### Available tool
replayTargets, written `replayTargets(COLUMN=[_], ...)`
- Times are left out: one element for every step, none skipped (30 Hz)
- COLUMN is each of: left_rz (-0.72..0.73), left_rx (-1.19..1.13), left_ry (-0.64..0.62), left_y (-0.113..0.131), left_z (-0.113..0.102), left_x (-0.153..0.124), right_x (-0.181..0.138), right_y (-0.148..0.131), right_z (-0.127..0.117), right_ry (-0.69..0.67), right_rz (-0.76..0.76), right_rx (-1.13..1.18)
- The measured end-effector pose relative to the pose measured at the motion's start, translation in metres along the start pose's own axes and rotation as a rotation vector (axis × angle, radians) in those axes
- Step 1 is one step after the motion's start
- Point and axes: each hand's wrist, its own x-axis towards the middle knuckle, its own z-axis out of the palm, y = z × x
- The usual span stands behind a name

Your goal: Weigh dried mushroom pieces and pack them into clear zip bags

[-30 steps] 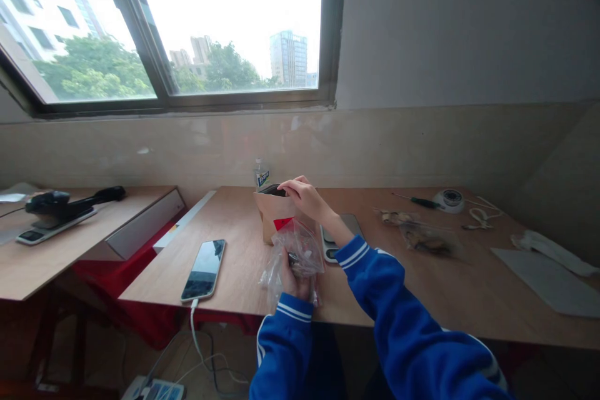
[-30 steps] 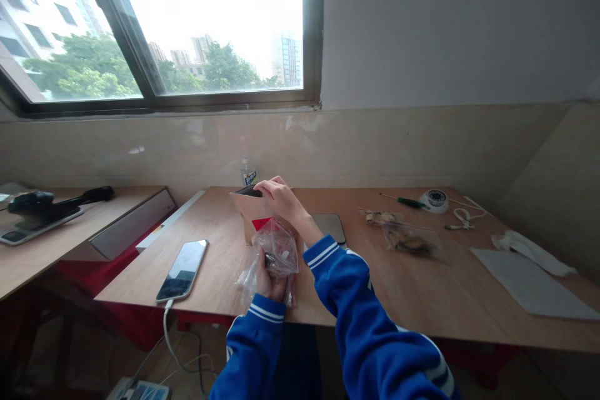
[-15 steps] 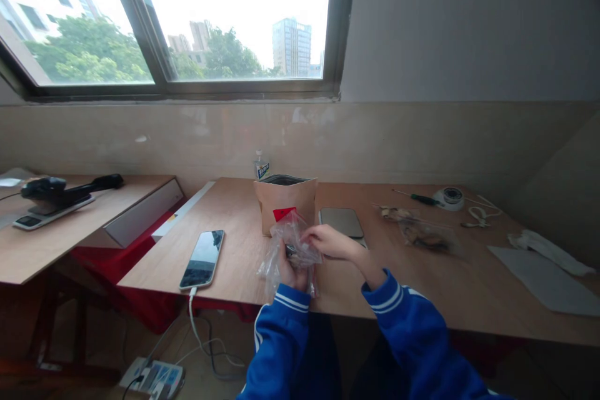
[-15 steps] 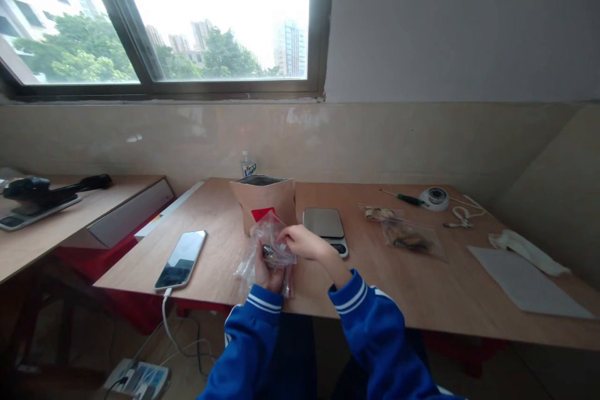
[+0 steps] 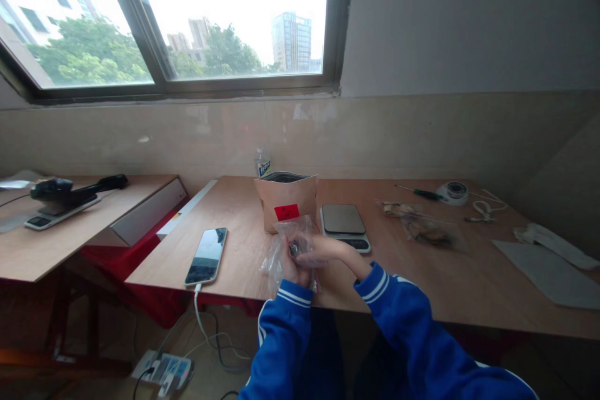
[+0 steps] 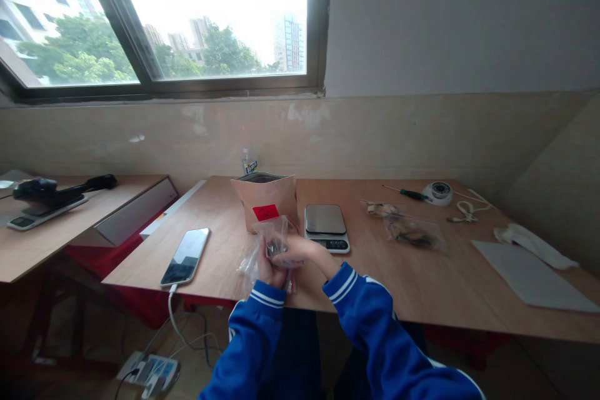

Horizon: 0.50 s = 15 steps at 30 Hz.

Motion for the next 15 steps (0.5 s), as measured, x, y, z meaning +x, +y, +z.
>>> replayTargets(left_rz=[0.003,0.004,0.003,0.000,-0.004,-0.008,-0.010,-0.008,-0.004,0.000,0.000,0.000,0.003,0.010,0.021], left_rx=[-0.004,-0.002,0.009,0.029,0.055,0.081,0.102,0.115,0.122,0.124,0.126,0.131,0.136,0.143,0.152], left_ry=[-0.002,-0.006,-0.011,-0.017,-0.024,-0.031,-0.034,-0.033,-0.031,-0.029,-0.031,-0.036,-0.043,-0.050,-0.055], left_y=[0.000,0.000,-0.001,-0.001,-0.001,-0.002,-0.003,-0.003,-0.003,-0.004,-0.004,-0.004,-0.004,-0.004,-0.004], left_z=[0.000,0.001,0.001,0.002,0.002,0.003,0.004,0.004,0.004,0.003,0.002,0.001,-0.001,-0.002,-0.003], left_x=[0.000,0.001,0.001,0.002,0.002,0.003,0.003,0.003,0.003,0.003,0.003,0.002,0.002,0.002,0.002], right_x=[-0.001,-0.003,-0.006,-0.008,-0.010,-0.011,-0.011,-0.011,-0.010,-0.009,-0.007,-0.006,-0.006,-0.006,-0.006], right_y=[0.001,0.002,0.003,0.004,0.005,0.006,0.007,0.008,0.008,0.008,0.008,0.008,0.008,0.008,0.008], right_z=[0.003,0.006,0.008,0.009,0.009,0.009,0.007,0.005,0.003,0.001,-0.001,-0.002,-0.002,-0.002,-0.001], right_ry=[0.027,0.063,0.100,0.130,0.139,0.129,0.109,0.081,0.051,0.020,-0.005,-0.018,-0.022,-0.016,0.001], right_rz=[-0.001,-0.002,-0.010,-0.027,-0.049,-0.071,-0.088,-0.095,-0.090,-0.078,-0.066,-0.060,-0.063,-0.074,-0.093], right_rx=[0.011,0.025,0.046,0.073,0.100,0.123,0.137,0.139,0.132,0.120,0.108,0.101,0.101,0.110,0.127])
